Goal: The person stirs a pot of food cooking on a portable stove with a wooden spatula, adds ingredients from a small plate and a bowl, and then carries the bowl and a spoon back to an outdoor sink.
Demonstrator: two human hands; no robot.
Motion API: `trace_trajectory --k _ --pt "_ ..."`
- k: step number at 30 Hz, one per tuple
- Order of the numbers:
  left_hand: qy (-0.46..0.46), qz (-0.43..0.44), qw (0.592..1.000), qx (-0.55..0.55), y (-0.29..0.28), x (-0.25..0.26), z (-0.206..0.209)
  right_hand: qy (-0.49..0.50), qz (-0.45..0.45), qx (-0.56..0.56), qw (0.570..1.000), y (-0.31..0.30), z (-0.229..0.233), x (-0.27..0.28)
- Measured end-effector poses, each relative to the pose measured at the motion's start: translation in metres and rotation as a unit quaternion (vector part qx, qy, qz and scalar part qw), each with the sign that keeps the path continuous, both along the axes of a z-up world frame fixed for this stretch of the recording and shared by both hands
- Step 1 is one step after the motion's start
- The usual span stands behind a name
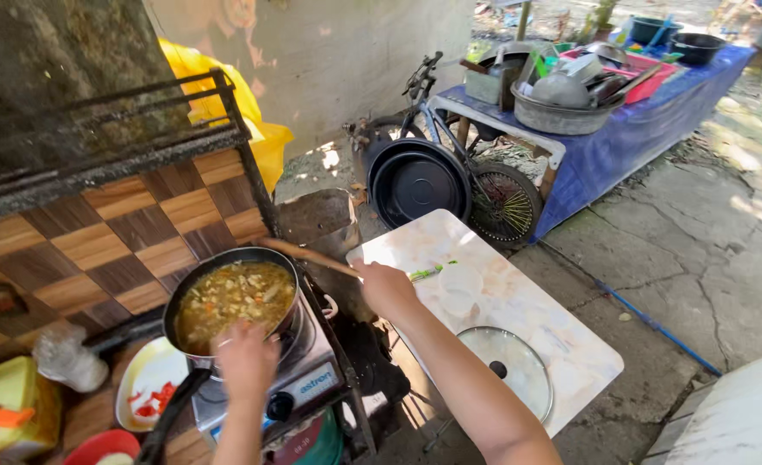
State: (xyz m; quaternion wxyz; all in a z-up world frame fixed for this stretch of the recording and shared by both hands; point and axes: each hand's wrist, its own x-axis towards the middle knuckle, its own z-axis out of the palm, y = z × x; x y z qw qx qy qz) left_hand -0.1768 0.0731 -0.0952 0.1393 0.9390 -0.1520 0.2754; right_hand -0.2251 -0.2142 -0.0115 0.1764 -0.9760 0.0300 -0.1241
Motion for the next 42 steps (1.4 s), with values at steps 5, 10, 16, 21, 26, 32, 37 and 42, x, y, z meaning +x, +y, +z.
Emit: trace_trajectory --k 5,10,16,21,26,32,37,42 --pt "0.225 0.201 0.929 0.215 0.094 0.007 0.012 -0.010 0.051 -0.182 0.982 0.079 0.025 0.061" --pt "0.223 0.150 0.956 0.121 0.141 0.051 -0.080 0.069 0.036 -0.320 0.944 0.133 0.044 0.127" --pt "0.268 0.139 0.952 0.054 0.149 0.056 -0.100 0.197 0.068 -0.419 0.884 0.163 0.050 0.153" --pt "0.296 0.157 0.942 0.010 0.148 0.043 -0.074 0.201 0.122 -0.403 0.884 0.182 0.005 0.150" --pt "0.283 0.177 0.943 0.001 0.149 0.037 -0.071 0.146 0.049 -0.400 0.904 0.185 -0.043 0.113" --pt "0.286 0.176 0.942 -0.002 0.148 0.035 -0.071 0.056 -0.004 -0.387 0.920 0.190 -0.099 0.152" --pt "0.273 0.188 0.943 0.000 0.146 0.034 -0.074 -0.022 0.005 -0.391 0.920 0.216 -0.133 0.177" --pt "0.262 0.197 0.944 0.027 0.149 0.040 -0.082 -0.021 0.089 -0.380 0.920 0.205 -0.116 0.157"
